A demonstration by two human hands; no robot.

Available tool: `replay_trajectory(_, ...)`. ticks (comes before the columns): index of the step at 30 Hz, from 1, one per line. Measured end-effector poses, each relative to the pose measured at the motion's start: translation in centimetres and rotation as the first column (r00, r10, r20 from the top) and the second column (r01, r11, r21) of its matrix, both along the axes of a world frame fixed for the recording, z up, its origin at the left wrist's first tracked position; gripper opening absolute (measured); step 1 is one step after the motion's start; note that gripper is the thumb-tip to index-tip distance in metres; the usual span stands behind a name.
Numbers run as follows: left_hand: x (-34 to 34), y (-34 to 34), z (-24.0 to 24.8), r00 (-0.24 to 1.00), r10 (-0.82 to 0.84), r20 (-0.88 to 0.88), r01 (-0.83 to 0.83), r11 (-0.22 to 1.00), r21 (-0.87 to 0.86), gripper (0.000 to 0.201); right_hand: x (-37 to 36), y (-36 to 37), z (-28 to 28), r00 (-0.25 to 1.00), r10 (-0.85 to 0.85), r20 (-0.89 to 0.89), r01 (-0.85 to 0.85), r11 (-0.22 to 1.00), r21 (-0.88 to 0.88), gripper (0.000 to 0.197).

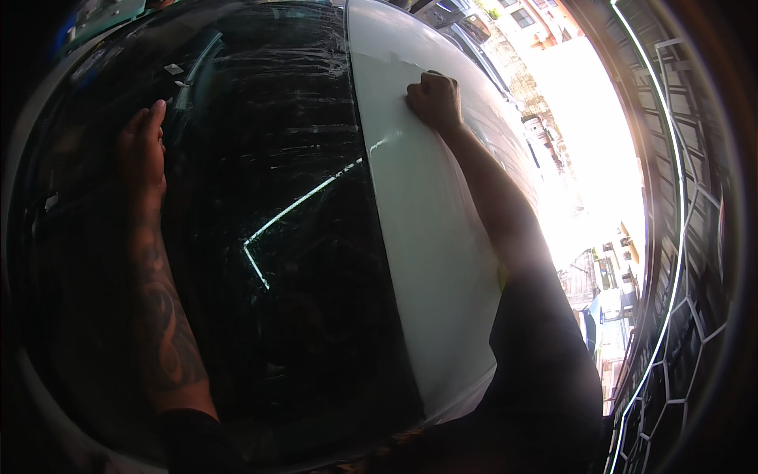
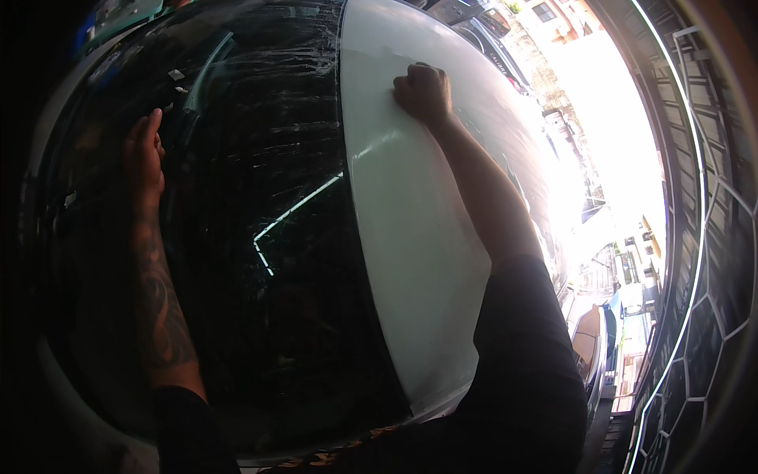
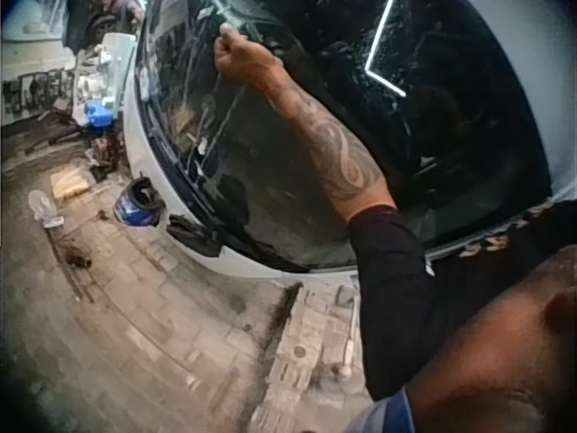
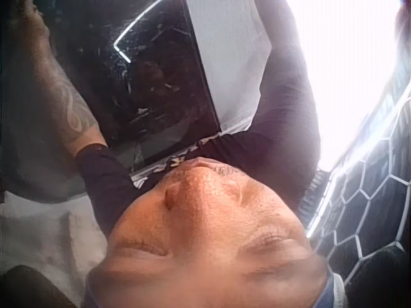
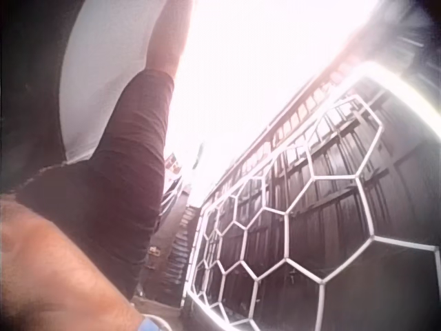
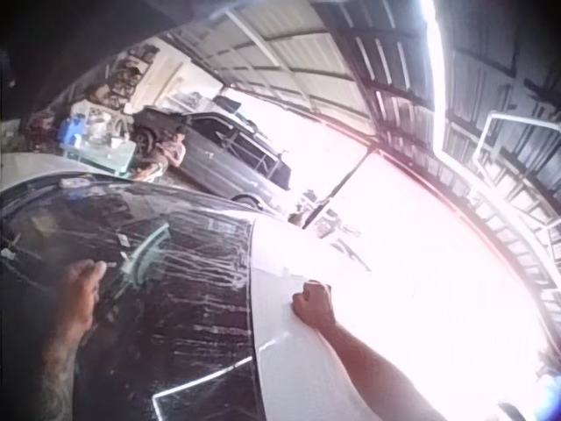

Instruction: The person applies a transparent protective film to the car's hood. They use a squeegee to smooth the film and remove bubbles, then wipe the surface with a cloth to finish the application.

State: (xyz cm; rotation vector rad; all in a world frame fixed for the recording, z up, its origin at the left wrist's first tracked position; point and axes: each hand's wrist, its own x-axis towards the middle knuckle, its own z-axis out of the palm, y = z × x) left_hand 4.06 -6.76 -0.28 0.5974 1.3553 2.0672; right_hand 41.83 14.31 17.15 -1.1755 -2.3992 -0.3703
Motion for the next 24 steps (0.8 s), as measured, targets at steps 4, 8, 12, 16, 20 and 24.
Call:
replay_trajectory(4,-1.6,-0.6,0.7,0.996,0.086,-0.011,-0.086,0.995,-0.04,0.039,-0.4,-5.1,-1.4,0.993,0.106,-0.059,-0.107,0.994,-0.01,0.023)
replay_trajectory(8,-2.6,-1.6,0.4,0.995,0.096,-0.041,-0.098,0.994,-0.046,0.04,2.2,-13.0,-1.8,0.957,0.288,-0.025,-0.288,0.957,-0.023,0.027)
replay_trajectory(12,-2.7,-1.8,0.7,0.991,0.115,-0.074,-0.121,0.99,-0.078,0.04,-1.5,-6.1,-2.1,0.966,0.257,-0.027,-0.258,0.966,-0.01,0.022)
replay_trajectory(16,-0.4,-0.6,0.7,1.0,0.02,0.006,-0.019,0.999,-0.037,0.04,-3.6,2.1,-1.0,0.998,-0.048,-0.035,0.048,0.999,-0.006,0.021)
replay_trajectory(20,-1.5,-0.5,0.0,0.996,0.082,-0.023,-0.083,0.996,-0.032,0.041,-2.9,-3.5,-1.4,0.998,0.029,-0.06,-0.033,0.997,-0.067,0.021)
replay_trajectory(24,-3.2,-1.9,0.4,0.987,0.134,-0.093,-0.141,0.986,-0.084,0.04,-1.0,-11.4,-2.2,0.976,0.205,-0.077,-0.212,0.972,-0.102,0.025)
